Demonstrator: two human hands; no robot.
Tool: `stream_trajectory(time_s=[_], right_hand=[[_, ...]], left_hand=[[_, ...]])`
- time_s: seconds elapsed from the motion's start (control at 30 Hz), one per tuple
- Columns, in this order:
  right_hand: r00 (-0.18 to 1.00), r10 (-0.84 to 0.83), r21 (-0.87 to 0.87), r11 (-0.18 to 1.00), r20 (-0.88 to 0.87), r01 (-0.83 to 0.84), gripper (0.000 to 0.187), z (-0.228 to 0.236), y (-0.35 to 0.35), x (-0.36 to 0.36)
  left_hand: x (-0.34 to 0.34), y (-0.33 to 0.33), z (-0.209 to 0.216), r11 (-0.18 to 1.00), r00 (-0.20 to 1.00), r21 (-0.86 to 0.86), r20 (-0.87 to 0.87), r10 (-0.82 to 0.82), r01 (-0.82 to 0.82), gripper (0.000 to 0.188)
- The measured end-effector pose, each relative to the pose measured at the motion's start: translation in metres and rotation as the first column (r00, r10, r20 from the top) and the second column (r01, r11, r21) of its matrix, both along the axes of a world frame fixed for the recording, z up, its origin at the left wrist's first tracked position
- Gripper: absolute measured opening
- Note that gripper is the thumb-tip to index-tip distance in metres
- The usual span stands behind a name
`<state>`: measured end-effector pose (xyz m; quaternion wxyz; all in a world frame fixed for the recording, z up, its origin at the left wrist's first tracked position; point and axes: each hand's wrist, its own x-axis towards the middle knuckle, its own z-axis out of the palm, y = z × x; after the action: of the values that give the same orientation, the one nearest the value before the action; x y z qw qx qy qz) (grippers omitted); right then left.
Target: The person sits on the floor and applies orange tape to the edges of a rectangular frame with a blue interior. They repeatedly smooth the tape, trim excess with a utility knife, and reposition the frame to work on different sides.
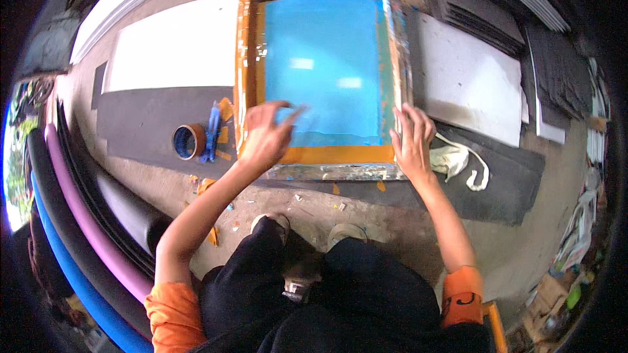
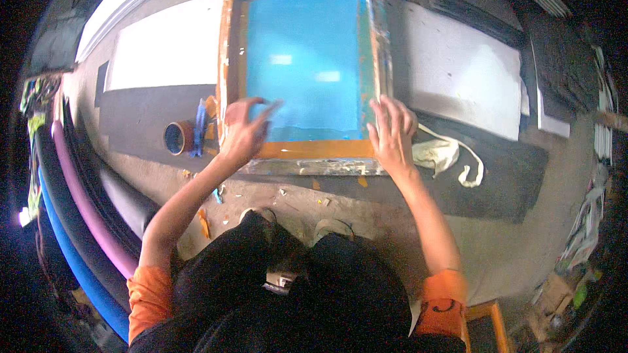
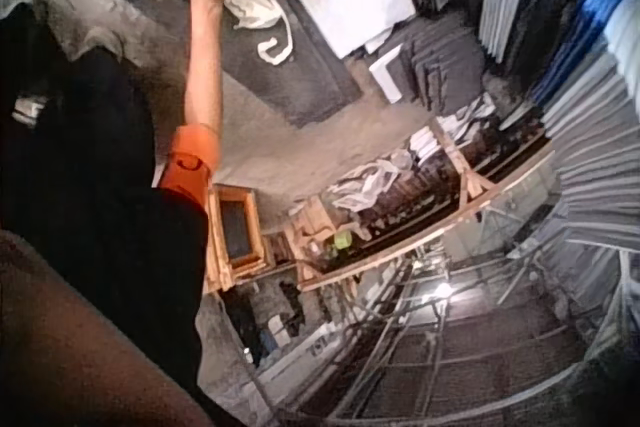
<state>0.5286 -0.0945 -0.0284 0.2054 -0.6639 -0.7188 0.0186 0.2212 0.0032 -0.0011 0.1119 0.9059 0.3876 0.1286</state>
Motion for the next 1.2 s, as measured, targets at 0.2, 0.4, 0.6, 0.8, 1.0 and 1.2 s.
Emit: stream_trajectory(time_s=[0.2,0.4,0.6,0.8,1.0,1.2], right_hand=[[0.531,0.824,-0.223,0.565,0.196,-0.794,0.048,0.023,0.027,0.005],[0.311,0.93,-0.508,0.366,0.194,-0.779,0.053,0.03,0.048,-0.01],[0.312,0.948,-0.318,0.317,0.069,-0.894,0.05,0.001,0.078,-0.093],[0.283,0.954,-0.162,0.297,0.104,-0.941,0.048,-0.031,0.101,-0.165],[0.285,0.95,-0.082,0.296,0.124,-0.951,0.037,-0.031,0.099,-0.174],[0.263,0.959,-0.101,0.273,0.102,-0.957,0.027,-0.029,0.099,-0.179]], left_hand=[[-0.087,-0.042,-0.028,0.81,0.824,-0.204,0.024,0.566,-0.55,0.074],[-0.078,-0.041,-0.038,0.811,0.798,-0.26,0.185,0.574,-0.524,0.059],[-0.077,-0.039,-0.041,0.763,0.723,-0.357,0.271,0.636,-0.538,0.041],[-0.078,-0.04,-0.044,0.767,0.726,-0.363,0.274,0.63,-0.529,0.04],[-0.078,-0.041,-0.041,0.762,0.725,-0.396,0.277,0.631,-0.512,0.04],[-0.075,-0.04,-0.045,0.779,0.721,-0.351,0.308,0.621,-0.52,0.039]])
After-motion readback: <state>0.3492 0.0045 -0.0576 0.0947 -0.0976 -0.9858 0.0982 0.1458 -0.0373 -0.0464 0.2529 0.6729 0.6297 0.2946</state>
